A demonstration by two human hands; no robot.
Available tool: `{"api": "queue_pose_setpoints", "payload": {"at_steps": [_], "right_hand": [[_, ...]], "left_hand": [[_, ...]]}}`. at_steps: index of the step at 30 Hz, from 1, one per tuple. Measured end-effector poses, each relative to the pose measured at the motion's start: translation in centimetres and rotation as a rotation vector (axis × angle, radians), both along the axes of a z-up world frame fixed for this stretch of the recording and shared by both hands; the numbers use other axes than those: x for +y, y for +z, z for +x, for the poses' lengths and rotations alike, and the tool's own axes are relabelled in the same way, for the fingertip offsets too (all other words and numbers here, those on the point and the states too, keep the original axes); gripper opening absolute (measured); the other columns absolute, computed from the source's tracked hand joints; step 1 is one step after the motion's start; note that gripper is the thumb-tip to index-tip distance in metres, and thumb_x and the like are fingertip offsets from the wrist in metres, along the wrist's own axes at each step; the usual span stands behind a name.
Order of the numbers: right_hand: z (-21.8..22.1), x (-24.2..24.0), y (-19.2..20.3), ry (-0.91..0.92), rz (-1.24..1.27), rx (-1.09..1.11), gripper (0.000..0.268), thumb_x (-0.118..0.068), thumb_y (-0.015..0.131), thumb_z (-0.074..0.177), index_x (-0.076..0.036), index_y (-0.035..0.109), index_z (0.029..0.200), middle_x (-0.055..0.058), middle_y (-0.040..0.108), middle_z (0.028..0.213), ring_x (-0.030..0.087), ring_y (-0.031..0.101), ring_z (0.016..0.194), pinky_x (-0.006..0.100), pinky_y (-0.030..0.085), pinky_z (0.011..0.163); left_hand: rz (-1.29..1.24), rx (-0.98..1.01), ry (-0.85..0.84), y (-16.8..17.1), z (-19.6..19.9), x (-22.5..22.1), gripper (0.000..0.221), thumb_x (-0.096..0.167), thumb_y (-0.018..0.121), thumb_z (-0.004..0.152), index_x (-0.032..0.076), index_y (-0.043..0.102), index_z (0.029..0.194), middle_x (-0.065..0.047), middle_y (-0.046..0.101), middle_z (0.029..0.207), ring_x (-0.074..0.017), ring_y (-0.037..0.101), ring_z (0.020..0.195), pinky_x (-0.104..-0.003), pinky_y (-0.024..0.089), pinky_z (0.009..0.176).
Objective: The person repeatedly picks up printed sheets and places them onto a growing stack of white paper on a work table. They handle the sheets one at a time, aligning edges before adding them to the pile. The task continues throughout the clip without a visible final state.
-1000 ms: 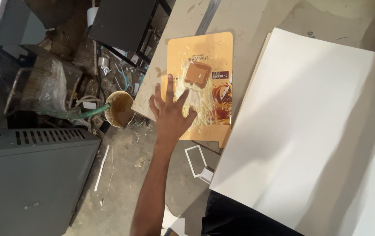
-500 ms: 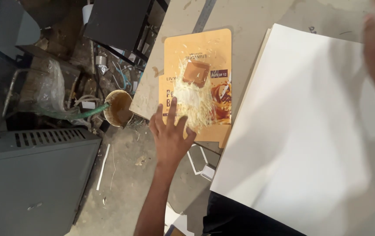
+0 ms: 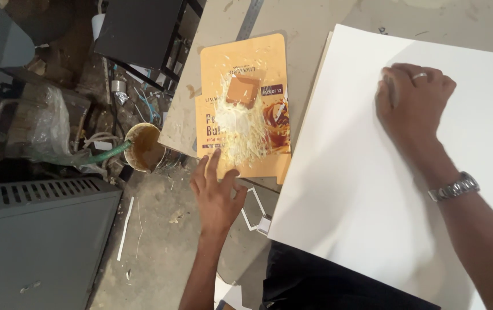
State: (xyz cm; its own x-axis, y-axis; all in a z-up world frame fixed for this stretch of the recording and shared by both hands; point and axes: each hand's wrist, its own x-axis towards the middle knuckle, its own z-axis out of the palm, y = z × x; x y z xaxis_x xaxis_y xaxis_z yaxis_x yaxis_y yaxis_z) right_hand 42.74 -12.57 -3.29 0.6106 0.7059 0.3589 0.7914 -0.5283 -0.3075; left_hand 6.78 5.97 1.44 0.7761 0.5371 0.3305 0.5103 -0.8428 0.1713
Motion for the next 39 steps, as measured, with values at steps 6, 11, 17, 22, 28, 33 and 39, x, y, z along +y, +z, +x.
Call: {"api": "queue_pose_setpoints", "payload": {"at_steps": [6, 11, 17, 22, 28, 33, 39], "right_hand": [[-0.2, 0.1, -0.8, -0.009, 0.035, -0.072, 0.023, -0.017, 0.063, 0.109, -0.008, 0.066, 0.130, 0.008, 0.066, 0.136, 0.029, 0.050, 0.129, 0.050, 0.032, 0.112], [-0.1, 0.6, -0.9, -0.032, 0.033, -0.088, 0.034, -0.021, 0.061, 0.107, -0.006, 0.066, 0.137, 0.013, 0.063, 0.139, 0.032, 0.049, 0.128, 0.053, 0.031, 0.113], [0.0, 1.1, -0.6, -0.094, -0.023, -0.103, 0.040, -0.030, 0.061, 0.108, -0.003, 0.063, 0.137, 0.017, 0.062, 0.139, 0.033, 0.049, 0.133, 0.056, 0.030, 0.112], [-0.5, 1.3, 0.3, -0.088, 0.001, -0.051, 0.040, -0.029, 0.064, 0.103, -0.005, 0.066, 0.136, 0.014, 0.064, 0.140, 0.030, 0.051, 0.126, 0.054, 0.032, 0.109], [-0.5, 1.5, 0.6, -0.109, -0.010, -0.062, 0.041, -0.030, 0.067, 0.100, -0.008, 0.067, 0.135, 0.011, 0.064, 0.139, 0.028, 0.052, 0.125, 0.052, 0.033, 0.108], [-0.5, 1.5, 0.7, -0.108, -0.009, -0.033, 0.041, -0.030, 0.067, 0.100, -0.008, 0.067, 0.134, 0.011, 0.064, 0.140, 0.028, 0.052, 0.126, 0.052, 0.032, 0.108], [-0.5, 1.6, 0.8, -0.110, -0.018, -0.022, 0.040, -0.030, 0.067, 0.100, -0.009, 0.067, 0.134, 0.010, 0.064, 0.141, 0.028, 0.052, 0.126, 0.053, 0.032, 0.108]], "left_hand": [[-1.068, -0.520, 0.040, 0.0, 0.6, 0.7, 0.035, 0.007, 0.057, 0.084, 0.008, 0.069, 0.117, -0.014, 0.048, 0.155, -0.0363, 0.049, 0.138, -0.051, 0.044, 0.112], [-1.663, -0.727, -0.169, 1.1, 4.5, 2.1, 0.044, 0.008, 0.050, 0.091, 0.002, 0.062, 0.133, -0.016, 0.049, 0.156, -0.0332, 0.051, 0.141, -0.052, 0.051, 0.109], [-1.720, -0.543, -0.361, -0.4, 13.5, 5.4, 0.051, 0.001, 0.046, 0.093, 0.003, 0.056, 0.143, -0.015, 0.049, 0.155, -0.0335, 0.052, 0.139, -0.050, 0.055, 0.108], [-1.454, -0.397, -0.424, -4.6, 23.2, 8.8, 0.045, -0.004, 0.054, 0.095, 0.003, 0.058, 0.139, -0.013, 0.051, 0.153, -0.0296, 0.059, 0.133, -0.041, 0.060, 0.103], [-1.362, -0.317, -0.395, -5.9, 30.3, 10.1, 0.037, -0.004, 0.057, 0.093, 0.000, 0.063, 0.129, -0.011, 0.049, 0.152, -0.0231, 0.066, 0.120, -0.033, 0.063, 0.091], [-1.386, -0.310, -0.358, -7.1, 32.2, 10.6, 0.033, -0.004, 0.058, 0.091, -0.003, 0.067, 0.122, -0.012, 0.052, 0.151, -0.0175, 0.071, 0.100, -0.029, 0.063, 0.078], [-1.375, -0.312, -0.374, -7.3, 32.6, 10.9, 0.028, -0.004, 0.059, 0.090, -0.004, 0.069, 0.117, -0.015, 0.050, 0.151, -0.0135, 0.072, 0.085, -0.028, 0.063, 0.070]]}}
